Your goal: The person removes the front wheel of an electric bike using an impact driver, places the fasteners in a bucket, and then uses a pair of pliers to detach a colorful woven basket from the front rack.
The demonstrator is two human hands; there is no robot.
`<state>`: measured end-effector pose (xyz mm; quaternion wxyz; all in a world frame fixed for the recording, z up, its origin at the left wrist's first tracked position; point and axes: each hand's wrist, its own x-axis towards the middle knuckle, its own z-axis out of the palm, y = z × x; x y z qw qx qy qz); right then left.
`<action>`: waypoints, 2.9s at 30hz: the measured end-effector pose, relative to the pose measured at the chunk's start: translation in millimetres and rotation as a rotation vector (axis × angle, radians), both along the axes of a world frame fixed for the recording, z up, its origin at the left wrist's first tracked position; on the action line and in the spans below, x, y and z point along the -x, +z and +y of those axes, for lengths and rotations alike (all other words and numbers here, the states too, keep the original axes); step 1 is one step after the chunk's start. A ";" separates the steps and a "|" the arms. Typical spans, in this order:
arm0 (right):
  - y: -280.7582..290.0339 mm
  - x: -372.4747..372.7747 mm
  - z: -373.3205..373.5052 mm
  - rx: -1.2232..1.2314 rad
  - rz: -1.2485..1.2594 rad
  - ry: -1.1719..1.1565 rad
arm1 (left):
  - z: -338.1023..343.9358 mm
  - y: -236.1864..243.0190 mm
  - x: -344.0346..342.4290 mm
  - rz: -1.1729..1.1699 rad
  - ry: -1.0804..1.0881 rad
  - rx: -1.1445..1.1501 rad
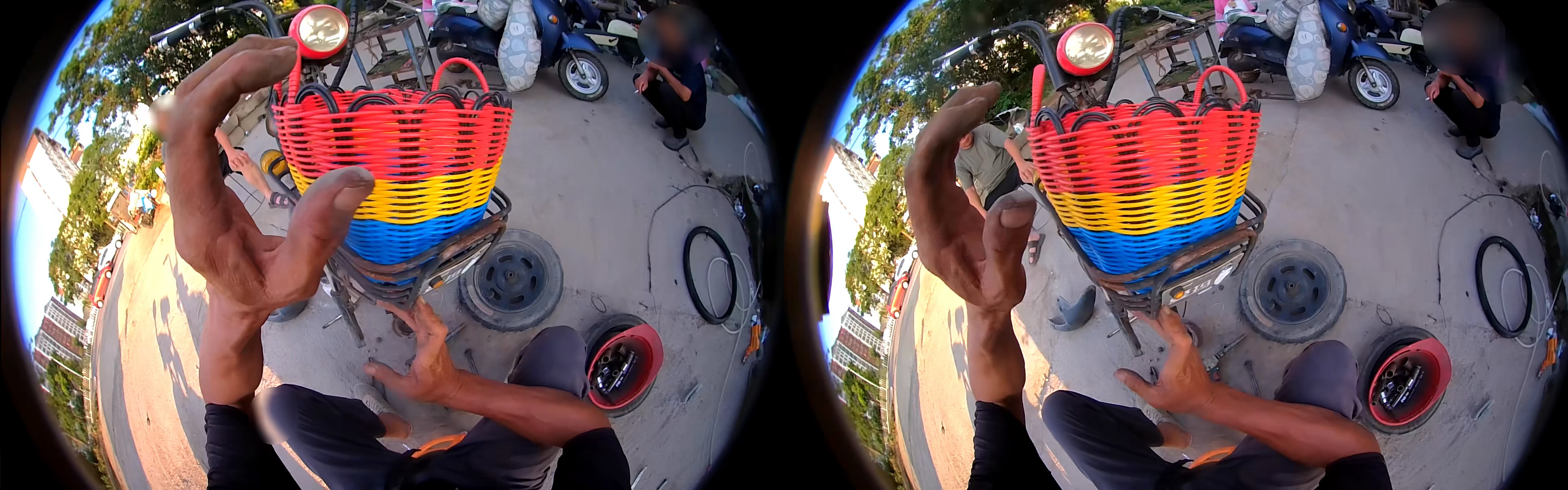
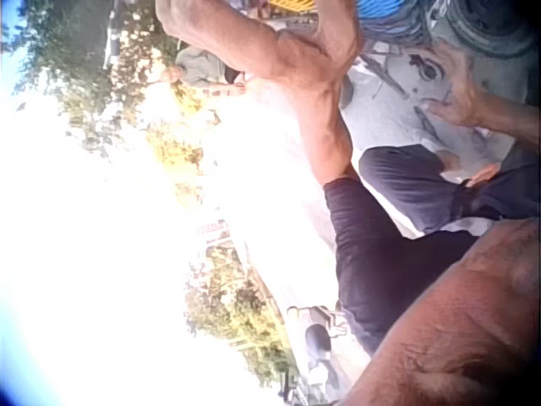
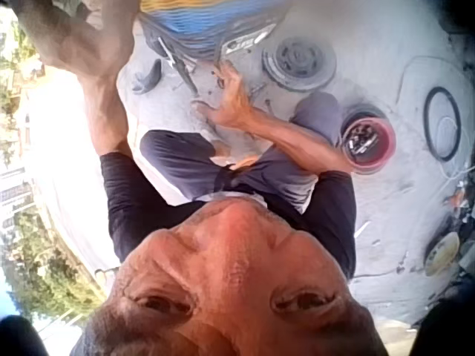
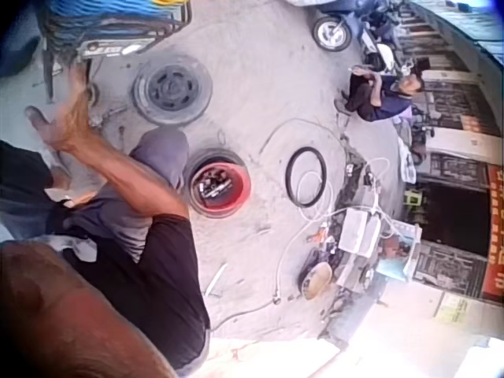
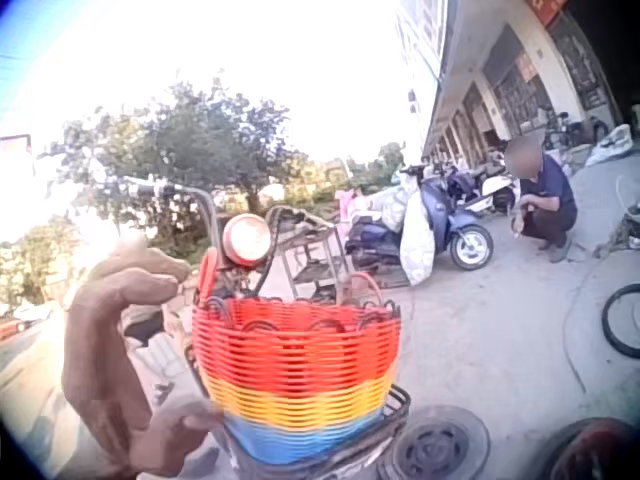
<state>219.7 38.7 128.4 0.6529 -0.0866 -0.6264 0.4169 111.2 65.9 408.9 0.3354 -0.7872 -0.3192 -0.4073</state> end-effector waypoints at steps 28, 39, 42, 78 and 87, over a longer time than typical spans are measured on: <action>37.3 61.9 -14.6 -0.529 -0.266 -0.022 | -46.4 39.2 -13.3 0.653 0.502 0.017; 34.2 73.9 -36.0 -0.528 -0.385 0.089 | -63.2 63.5 4.0 0.078 0.685 0.641; 48.9 80.2 -40.6 -0.510 -0.441 0.213 | -3.5 101.9 17.2 -0.047 0.671 1.014; 50.8 69.0 -27.2 -0.471 -0.290 0.059 | 20.9 116.2 58.8 -0.072 0.599 0.625; 51.7 42.0 -10.8 -0.388 -0.206 0.009 | -18.9 39.9 72.7 0.141 0.502 0.413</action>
